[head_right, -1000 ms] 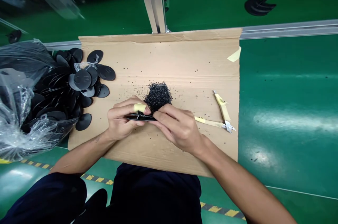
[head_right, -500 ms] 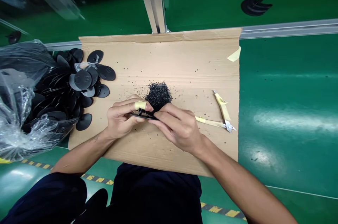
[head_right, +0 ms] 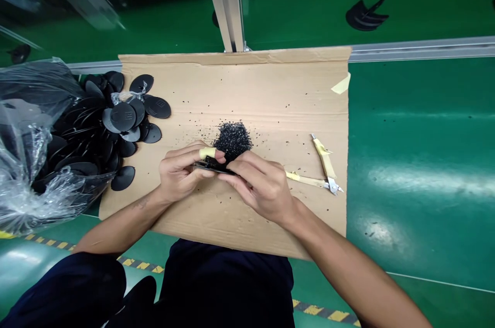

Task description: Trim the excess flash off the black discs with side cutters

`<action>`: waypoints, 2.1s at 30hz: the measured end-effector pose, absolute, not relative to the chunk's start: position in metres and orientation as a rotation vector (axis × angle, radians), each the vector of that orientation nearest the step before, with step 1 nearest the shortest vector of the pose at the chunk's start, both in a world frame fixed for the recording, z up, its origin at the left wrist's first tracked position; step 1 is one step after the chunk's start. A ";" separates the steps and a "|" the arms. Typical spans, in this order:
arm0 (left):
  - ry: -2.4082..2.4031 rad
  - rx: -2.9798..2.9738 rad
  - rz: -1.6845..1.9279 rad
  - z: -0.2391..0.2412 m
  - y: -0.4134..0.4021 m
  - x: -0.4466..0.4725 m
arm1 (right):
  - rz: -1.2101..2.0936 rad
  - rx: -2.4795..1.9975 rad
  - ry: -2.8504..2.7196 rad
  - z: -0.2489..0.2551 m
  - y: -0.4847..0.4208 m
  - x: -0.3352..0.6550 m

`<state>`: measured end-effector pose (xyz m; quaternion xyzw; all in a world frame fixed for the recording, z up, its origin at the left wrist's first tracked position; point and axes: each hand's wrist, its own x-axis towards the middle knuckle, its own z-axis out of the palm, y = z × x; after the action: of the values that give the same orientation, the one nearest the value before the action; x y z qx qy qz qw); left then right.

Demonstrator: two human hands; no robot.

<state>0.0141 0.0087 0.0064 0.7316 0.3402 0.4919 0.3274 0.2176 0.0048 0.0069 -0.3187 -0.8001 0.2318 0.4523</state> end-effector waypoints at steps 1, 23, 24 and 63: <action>0.885 1.918 1.271 0.007 0.009 0.014 | 0.567 -0.800 -1.978 0.008 0.004 0.217; 1.059 1.619 1.071 0.003 0.005 0.018 | 1.120 -1.041 -1.706 0.011 0.009 0.209; 1.061 1.600 1.073 0.003 0.005 0.018 | 1.113 -1.038 -1.709 0.011 0.010 0.209; 0.932 1.927 1.361 0.009 0.007 0.015 | 0.637 -0.743 -1.922 0.011 0.009 0.219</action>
<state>0.0146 0.0071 0.0086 0.7253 0.3507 0.5120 0.2979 0.2193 0.0089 0.0105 -0.3036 -0.7852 0.2602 0.4728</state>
